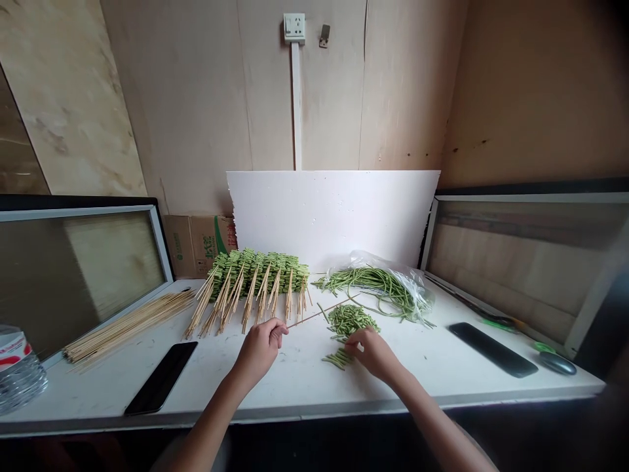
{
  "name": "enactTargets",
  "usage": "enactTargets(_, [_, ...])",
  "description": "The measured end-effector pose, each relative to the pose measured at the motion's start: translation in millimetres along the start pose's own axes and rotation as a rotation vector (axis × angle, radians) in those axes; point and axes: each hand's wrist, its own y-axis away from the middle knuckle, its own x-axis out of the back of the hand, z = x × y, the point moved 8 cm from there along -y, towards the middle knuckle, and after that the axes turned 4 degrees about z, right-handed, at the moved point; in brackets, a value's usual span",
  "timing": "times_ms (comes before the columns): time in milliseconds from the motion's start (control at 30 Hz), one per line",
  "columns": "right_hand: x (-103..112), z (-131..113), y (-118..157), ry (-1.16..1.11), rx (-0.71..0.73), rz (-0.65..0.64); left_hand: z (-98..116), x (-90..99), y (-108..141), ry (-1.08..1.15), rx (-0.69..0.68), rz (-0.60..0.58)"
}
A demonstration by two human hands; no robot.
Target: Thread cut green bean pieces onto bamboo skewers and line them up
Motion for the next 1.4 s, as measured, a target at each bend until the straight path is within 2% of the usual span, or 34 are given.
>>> enactTargets(100, [-8.3, 1.8, 2.7, 0.094, 0.016, 0.004, -0.4, -0.1, 0.7, -0.002, -0.009, -0.004])
enactTargets(233, [2.7, 1.3, -1.3, -0.035, 0.004, 0.066, 0.0, 0.1, 0.6, -0.006, -0.03, -0.012])
enactTargets(300, [14.4, 6.9, -5.4, -0.244, -0.075, 0.092, 0.1, 1.2, -0.2, -0.002, -0.037, -0.003])
enactTargets(367, [24.8, 12.1, -8.7, -0.558, -0.17, 0.113, 0.6, 2.0, -0.9, 0.011, -0.044, 0.003])
enactTargets(500, [41.0, 16.1, -10.3, -1.16, -0.307, 0.257, 0.4, 0.9, -0.3, 0.036, -0.035, 0.002])
enactTargets(567, [43.3, 14.3, -9.8, -1.301, -0.333, 0.299, 0.2, -1.1, 0.9, 0.036, -0.027, -0.007])
enactTargets(700, [40.6, 6.8, -9.1, -1.465, -0.336, 0.277, 2.9, -4.6, 3.5, 0.039, -0.031, -0.027])
enactTargets(1000, [34.5, 6.4, -6.3, -1.559, -0.386, 0.255, 5.5, -3.2, 3.9, 0.018, -0.004, -0.041])
enactTargets(1400, [36.4, 7.1, -5.4, -1.508, -0.377, 0.267, 3.4, -1.4, 4.6, 0.01, -0.027, -0.028])
